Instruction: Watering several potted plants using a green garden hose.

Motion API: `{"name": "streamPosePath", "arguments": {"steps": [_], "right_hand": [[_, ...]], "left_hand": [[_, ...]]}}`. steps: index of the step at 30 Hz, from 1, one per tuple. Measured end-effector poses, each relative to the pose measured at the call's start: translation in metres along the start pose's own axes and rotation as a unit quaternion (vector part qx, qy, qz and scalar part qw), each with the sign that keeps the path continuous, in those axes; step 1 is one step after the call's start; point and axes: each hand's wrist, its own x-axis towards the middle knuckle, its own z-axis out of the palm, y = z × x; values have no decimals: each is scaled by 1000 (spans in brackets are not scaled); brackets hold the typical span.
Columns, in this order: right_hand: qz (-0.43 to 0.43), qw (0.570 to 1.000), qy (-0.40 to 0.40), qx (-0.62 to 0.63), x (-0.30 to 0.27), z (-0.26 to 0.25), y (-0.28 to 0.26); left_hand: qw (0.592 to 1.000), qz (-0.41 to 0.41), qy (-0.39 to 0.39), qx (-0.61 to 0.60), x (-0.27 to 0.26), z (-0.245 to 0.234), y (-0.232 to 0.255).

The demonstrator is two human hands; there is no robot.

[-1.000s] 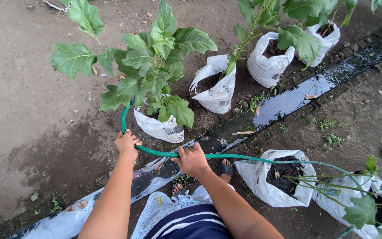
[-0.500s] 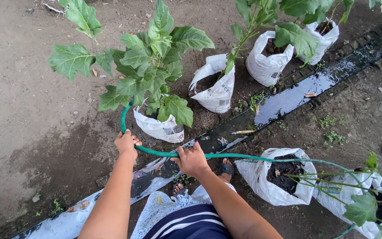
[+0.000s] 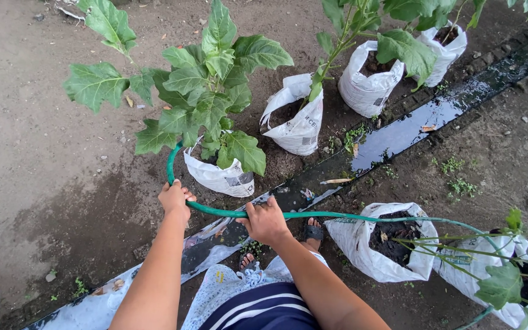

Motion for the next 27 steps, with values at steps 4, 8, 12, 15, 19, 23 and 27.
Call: {"name": "streamPosePath", "arguments": {"steps": [4,8,12,15,19,23,27], "right_hand": [[3,1000,-4,-4,1,-1,0],[-1,1000,-1,-4,2,0,1],[-1,1000,-7,-8,2,-1,1],[1,1000,-9,-6,2,-1,1],[1,1000,-11,-14,2,-4,0],[1,1000,-11,-14,1,-6,0],[9,999,-41,-13,0,-17,-3]], "left_hand": [[1000,-3,3,-9,-2,1,1],[1000,-5,7,-10,2,0,-1],[1000,-5,6,-15,8,-4,-5],[1000,-7,8,-3,5,-2,-3],[1000,-6,1,-2,6,-1,-4],[1000,-11,1,0,11,0,-5],[1000,-18,-11,4,17,-1,-8]]}}
